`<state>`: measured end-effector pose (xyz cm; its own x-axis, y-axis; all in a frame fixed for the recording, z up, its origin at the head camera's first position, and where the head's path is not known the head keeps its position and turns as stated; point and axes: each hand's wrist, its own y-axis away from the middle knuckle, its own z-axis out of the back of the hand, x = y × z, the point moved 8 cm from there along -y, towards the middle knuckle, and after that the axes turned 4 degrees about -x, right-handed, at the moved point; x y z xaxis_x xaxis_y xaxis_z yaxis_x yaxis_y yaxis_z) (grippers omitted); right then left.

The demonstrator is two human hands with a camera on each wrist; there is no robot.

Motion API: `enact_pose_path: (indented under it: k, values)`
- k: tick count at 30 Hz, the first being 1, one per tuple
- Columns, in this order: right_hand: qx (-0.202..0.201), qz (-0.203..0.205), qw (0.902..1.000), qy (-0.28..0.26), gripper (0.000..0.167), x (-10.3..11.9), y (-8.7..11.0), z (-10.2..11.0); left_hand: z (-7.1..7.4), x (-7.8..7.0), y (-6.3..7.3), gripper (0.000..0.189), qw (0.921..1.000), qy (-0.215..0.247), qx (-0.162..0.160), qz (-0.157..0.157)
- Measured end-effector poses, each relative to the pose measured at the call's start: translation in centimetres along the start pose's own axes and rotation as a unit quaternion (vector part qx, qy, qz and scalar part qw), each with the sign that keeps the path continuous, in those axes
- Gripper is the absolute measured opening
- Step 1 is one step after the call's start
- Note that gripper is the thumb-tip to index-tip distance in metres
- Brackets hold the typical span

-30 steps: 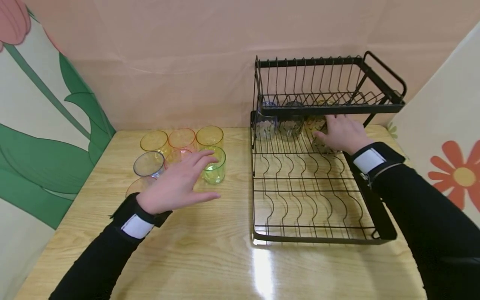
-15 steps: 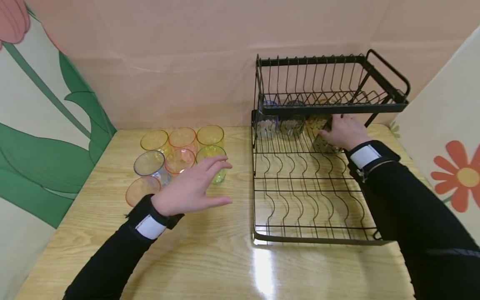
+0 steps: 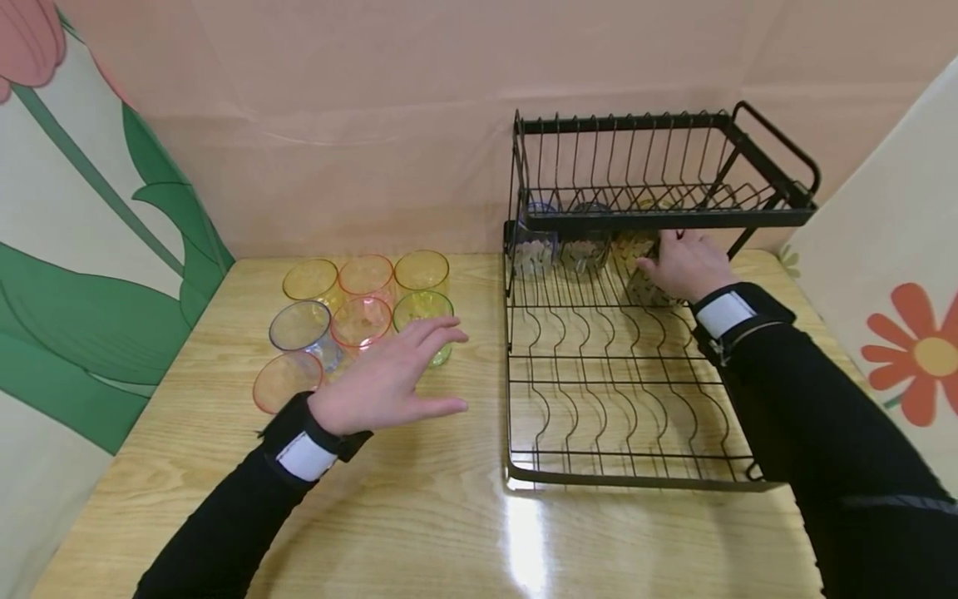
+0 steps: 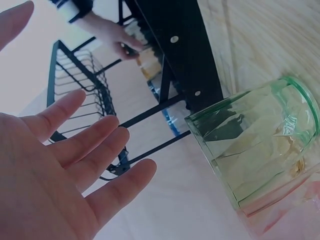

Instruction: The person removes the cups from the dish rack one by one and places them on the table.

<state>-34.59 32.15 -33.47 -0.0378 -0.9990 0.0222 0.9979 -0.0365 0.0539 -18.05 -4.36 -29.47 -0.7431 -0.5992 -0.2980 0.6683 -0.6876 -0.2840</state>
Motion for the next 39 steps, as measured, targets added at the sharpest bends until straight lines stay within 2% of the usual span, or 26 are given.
enact_pose_path:
  k: [4, 8, 11, 17, 22, 27, 31, 34, 36, 39]
  values:
    - [-0.006, 0.019, 0.9997, 0.016, 0.075, 0.3, 0.4, 0.6, -0.1, 0.0, 0.1, 0.072, 1.0, 0.002, 0.0, 0.0]
    - [-0.027, 0.051, 0.9977, 0.036, 0.062, 1.0, 0.9, 1.8, -0.1, 0.0, 0.1, 0.073, 1.0, -0.003, 0.001, 0.002]
    - [-0.045, 0.065, 0.9962, 0.036, 0.059, 1.5, 1.2, 2.8, -0.2, 0.1, 0.2, 0.073, 1.0, -0.005, 0.003, 0.004]
    - [-0.078, 0.078, 0.9938, 0.017, 0.051, 2.3, 1.8, 4.4, -0.3, 0.1, 0.2, 0.073, 0.9999, -0.004, 0.008, 0.008]
    - [-0.073, 0.076, 0.9944, 0.013, 0.048, 2.6, 2.1, 4.8, -0.5, 0.2, 0.2, 0.073, 0.9999, 0.001, 0.008, 0.008]
    - [-0.066, 0.076, 0.9949, 0.009, 0.062, 3.4, 2.7, 5.1, -0.7, 0.3, 0.3, 0.073, 0.9997, 0.013, 0.013, 0.013]
    - [-0.031, 0.09, 0.9953, 0.017, 0.074, 4.3, 3.7, 4.9, -1.0, 0.4, 0.2, 0.072, 0.9991, 0.035, 0.017, 0.02]
    - [-0.013, 0.11, 0.9934, 0.028, 0.076, 5.4, 4.8, 4.8, -1.1, 0.4, 0.1, 0.072, 0.9978, 0.06, 0.012, 0.025]
    - [-0.018, 0.129, 0.991, 0.031, 0.076, 6.3, 5.6, 4.9, -1.1, 0.5, 0.0, 0.072, 0.9967, 0.075, 0.005, 0.031]
    - [-0.045, 0.16, 0.9859, 0.024, 0.072, 7.8, 6.9, 5.4, -1.1, 0.7, -0.2, 0.072, 0.9936, 0.105, -0.011, 0.04]
